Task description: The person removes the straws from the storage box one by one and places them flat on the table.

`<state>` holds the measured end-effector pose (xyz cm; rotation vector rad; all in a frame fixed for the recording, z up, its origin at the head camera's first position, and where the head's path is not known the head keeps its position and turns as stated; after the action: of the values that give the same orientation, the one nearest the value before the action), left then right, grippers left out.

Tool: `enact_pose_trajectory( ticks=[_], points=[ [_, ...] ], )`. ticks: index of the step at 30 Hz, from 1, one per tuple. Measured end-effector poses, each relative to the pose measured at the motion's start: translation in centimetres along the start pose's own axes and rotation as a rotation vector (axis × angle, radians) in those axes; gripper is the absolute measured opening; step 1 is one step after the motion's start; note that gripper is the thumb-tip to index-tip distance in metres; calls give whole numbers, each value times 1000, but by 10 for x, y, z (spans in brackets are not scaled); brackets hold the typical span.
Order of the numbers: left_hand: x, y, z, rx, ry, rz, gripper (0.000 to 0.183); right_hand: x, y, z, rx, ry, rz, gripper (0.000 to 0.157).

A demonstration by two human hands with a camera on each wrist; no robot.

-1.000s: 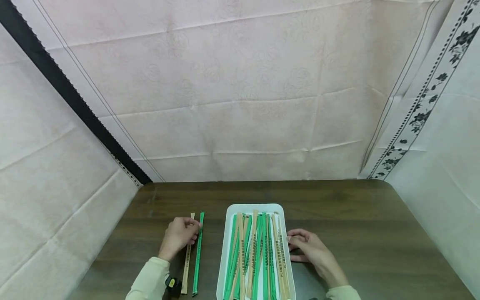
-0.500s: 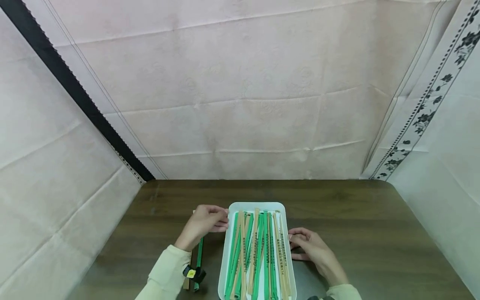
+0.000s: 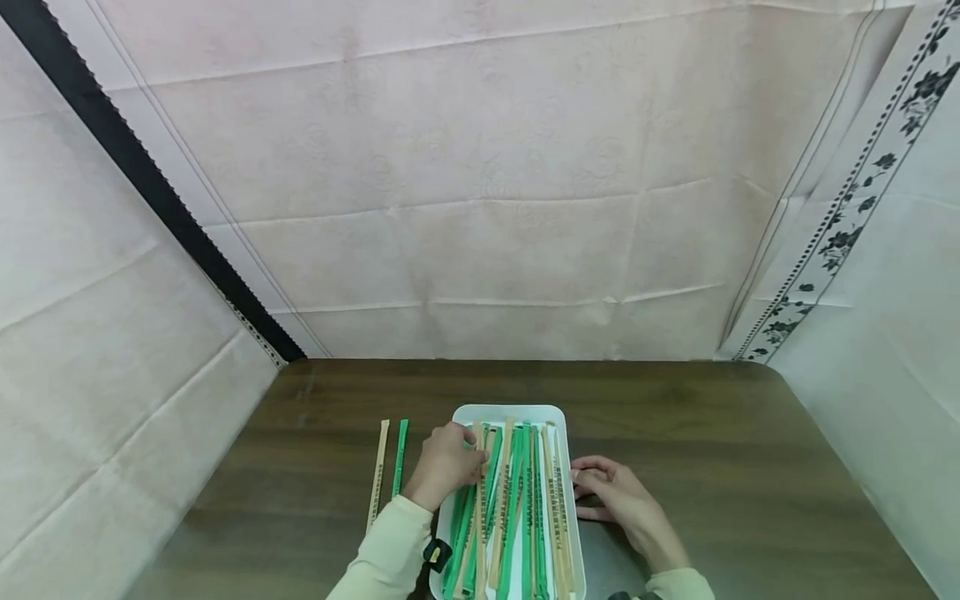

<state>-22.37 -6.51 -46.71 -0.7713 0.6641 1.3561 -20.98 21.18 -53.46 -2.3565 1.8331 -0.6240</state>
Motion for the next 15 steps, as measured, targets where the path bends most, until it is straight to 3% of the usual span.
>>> enact_pose_trajectory(
  ticks=[7, 15],
  points=[
    [15, 4, -1, 27, 135, 92, 52, -1, 1, 0, -2, 2, -12, 58],
    [19, 6, -3, 30, 145, 83, 49, -2, 1, -1, -3, 9, -16, 58]
  ],
)
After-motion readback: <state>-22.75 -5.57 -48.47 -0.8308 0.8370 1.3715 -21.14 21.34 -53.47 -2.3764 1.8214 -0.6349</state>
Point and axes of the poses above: each hand's wrist, its own y-axis towards the middle knuckle, its own x-axis out of the palm, z = x × y, the point moved 1 cm from there along y, towards the middle knuckle, and after that the axes turned 13 degrees about y, right-handed, at the moved point
